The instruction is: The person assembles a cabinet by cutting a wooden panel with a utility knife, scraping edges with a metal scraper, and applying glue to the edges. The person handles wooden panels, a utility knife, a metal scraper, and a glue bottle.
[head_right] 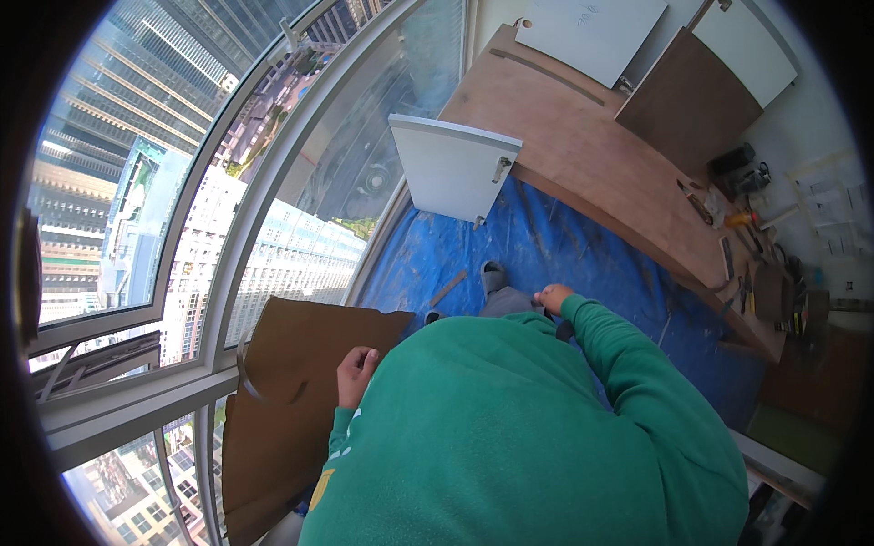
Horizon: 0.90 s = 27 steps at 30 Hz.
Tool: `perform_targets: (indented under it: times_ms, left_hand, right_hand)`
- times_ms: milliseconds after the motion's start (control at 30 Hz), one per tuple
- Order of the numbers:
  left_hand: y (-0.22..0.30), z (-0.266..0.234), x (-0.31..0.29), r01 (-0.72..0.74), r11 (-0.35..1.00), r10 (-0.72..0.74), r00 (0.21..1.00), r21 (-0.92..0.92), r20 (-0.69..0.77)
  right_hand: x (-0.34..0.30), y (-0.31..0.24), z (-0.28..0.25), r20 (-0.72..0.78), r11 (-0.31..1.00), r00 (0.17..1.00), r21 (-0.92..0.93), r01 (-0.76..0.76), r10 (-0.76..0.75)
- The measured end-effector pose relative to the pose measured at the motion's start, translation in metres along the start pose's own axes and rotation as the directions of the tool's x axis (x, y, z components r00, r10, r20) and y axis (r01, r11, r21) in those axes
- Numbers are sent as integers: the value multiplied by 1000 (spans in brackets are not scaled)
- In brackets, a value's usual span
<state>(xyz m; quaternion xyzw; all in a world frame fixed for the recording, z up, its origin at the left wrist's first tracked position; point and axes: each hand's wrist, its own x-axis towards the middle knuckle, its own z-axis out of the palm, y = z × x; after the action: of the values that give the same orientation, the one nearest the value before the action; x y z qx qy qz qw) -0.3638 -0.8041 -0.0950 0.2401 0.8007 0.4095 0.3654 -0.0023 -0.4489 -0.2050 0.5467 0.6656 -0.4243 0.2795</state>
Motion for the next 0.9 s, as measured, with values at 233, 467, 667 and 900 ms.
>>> perform_targets:
  times_ms: [233,467,667,900]
  left_hand:
    - [71,37,63,-249,964,246,968,96,50]
    - [154,101,126,-358,914,337,931,190,138]
    - [240,175,195,-475,795,383,875,377,296]
    - [300,278,322,-718,435,412,695,543,589]
  right_hand:
    - [29,21,-20,-35,999,998,-9,51,-52]
    - [77,64,-52,5,991,997,110,72,-73]
    - [127,152,-94,-33,926,998,376,-31,47]
    - [128,269,-89,-68,780,965,604,-163,254]
